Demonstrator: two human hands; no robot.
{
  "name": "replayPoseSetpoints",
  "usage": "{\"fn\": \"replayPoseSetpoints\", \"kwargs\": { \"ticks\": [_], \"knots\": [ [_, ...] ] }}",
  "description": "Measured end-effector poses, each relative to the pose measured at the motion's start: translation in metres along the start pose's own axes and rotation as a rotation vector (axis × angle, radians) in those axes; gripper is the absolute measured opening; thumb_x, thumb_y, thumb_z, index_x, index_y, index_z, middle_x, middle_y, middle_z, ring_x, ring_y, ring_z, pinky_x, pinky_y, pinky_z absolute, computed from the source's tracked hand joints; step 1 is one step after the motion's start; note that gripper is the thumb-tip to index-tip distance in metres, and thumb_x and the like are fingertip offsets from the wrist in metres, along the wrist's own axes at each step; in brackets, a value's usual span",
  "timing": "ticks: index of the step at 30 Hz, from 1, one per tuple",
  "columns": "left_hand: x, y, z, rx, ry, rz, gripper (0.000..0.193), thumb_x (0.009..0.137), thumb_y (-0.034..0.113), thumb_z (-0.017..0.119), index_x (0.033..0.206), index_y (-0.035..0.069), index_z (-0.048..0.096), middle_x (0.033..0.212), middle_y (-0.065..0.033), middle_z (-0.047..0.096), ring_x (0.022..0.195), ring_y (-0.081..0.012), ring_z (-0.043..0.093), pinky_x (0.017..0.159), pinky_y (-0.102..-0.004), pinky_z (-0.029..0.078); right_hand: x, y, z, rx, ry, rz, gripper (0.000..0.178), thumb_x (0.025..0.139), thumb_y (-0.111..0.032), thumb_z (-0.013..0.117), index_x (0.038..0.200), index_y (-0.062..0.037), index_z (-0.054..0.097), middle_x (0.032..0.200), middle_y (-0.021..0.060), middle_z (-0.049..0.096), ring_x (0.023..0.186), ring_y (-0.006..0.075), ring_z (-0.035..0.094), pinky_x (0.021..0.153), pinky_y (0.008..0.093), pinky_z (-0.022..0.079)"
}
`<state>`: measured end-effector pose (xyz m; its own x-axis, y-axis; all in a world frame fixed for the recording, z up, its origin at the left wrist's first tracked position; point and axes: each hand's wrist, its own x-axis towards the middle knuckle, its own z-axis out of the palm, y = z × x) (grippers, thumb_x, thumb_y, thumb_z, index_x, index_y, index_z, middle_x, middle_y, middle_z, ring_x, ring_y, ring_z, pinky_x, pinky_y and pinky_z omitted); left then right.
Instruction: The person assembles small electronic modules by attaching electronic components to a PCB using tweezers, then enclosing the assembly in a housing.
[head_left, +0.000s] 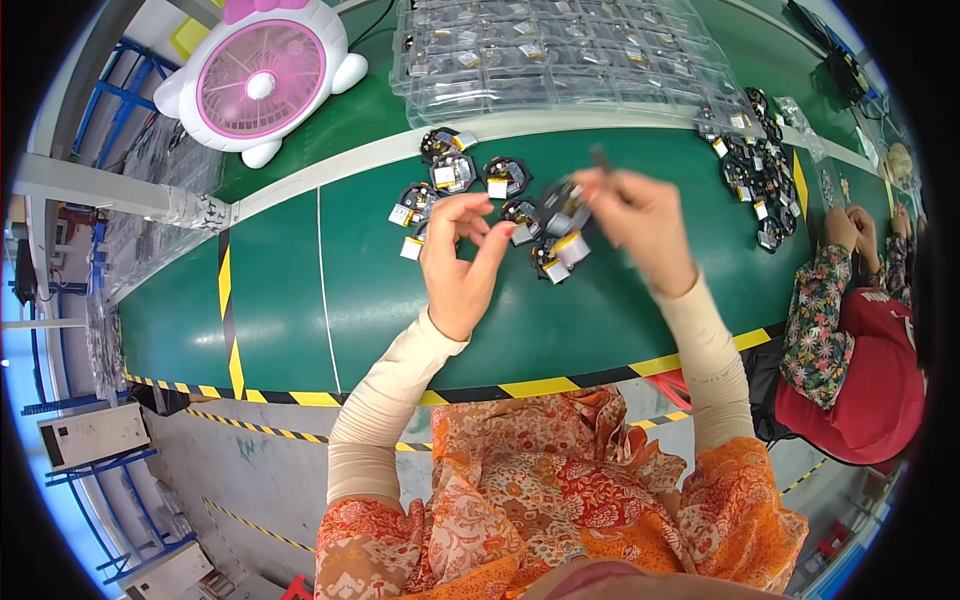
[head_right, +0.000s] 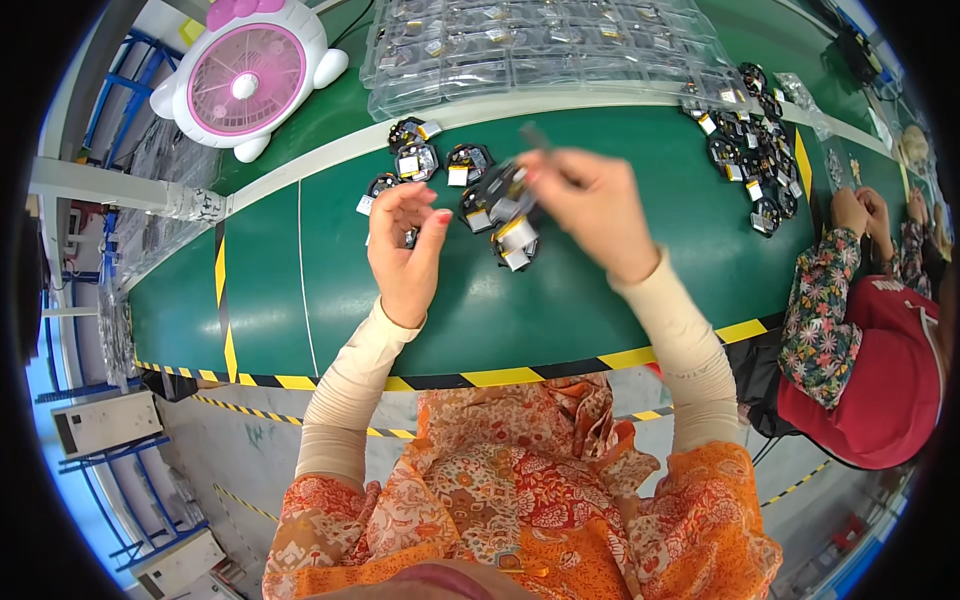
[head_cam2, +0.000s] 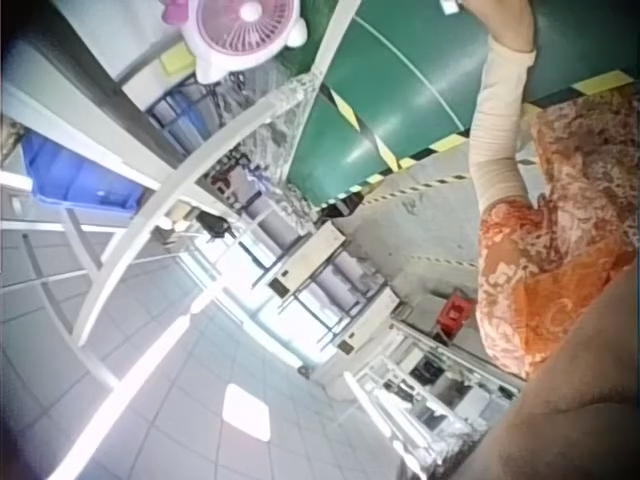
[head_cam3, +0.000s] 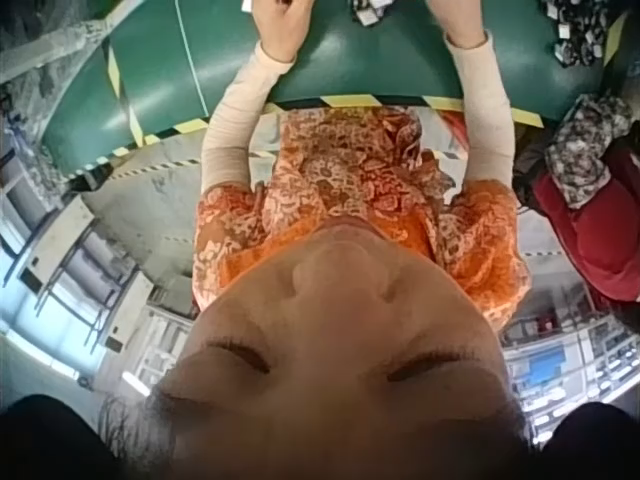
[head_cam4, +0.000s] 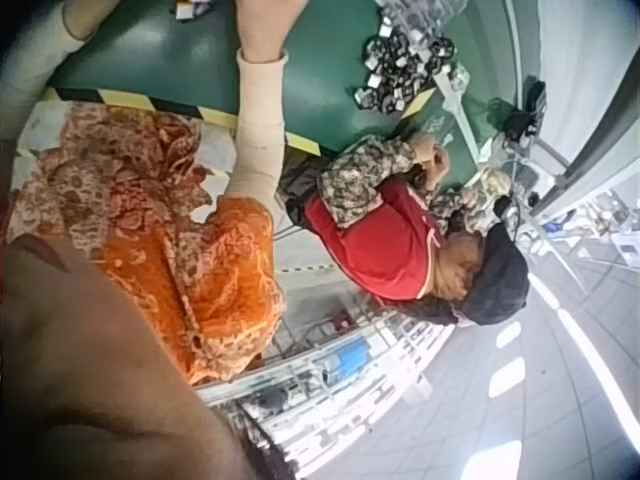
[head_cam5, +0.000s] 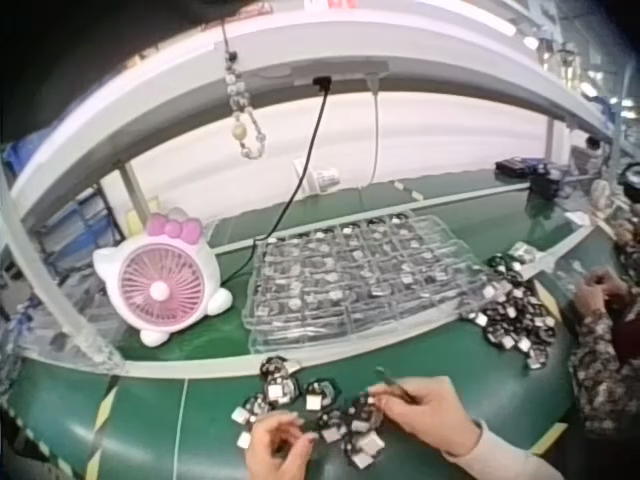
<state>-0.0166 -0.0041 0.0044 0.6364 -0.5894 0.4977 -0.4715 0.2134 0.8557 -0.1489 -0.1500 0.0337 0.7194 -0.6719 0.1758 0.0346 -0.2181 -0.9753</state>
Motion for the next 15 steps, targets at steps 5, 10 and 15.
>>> {"fn": "replayPoseSetpoints", "kwargs": {
  "ticks": [5,10,15],
  "knots": [
    [0.000,-0.002,0.003,-0.051,-0.004,-0.115,0.019,0.082,0.000,0.057,0.100,0.002,0.053,0.084,-0.0041,0.055,0.065,-0.0086,0.050,0.059,-0.0210,0.041,0.030,0.031,-0.072,-0.223,0.238,0.080,0.020,0.082,-0.014,0.058,0.096,-0.0012,0.065,0.059,-0.0096,0.046,0.048,-0.0012,0.033,0.042,0.0169,0.022],
    [-0.001,-0.004,0.004,0.050,-0.139,-0.160,0.017,0.084,0.001,0.054,0.100,0.002,0.053,0.081,-0.0042,0.057,0.062,-0.0074,0.050,0.054,-0.0209,0.041,0.037,0.044,-0.089,-1.053,0.530,-0.448,0.016,0.077,-0.014,0.064,0.089,-0.0045,0.065,0.062,-0.0009,0.055,0.053,0.0085,0.047,0.048,0.0214,0.036],
    [-0.002,-0.005,0.004,0.030,-0.162,-0.244,0.017,0.085,0.002,0.053,0.102,0.002,0.053,0.081,-0.0041,0.058,0.060,-0.0067,0.049,0.052,-0.0204,0.040,0.003,0.004,-0.025,-0.577,-0.276,-0.422,0.016,0.072,-0.017,0.068,0.084,-0.0071,0.063,0.076,0.0051,0.059,0.062,0.0201,0.058,0.052,0.0274,0.043]
  ]
}}
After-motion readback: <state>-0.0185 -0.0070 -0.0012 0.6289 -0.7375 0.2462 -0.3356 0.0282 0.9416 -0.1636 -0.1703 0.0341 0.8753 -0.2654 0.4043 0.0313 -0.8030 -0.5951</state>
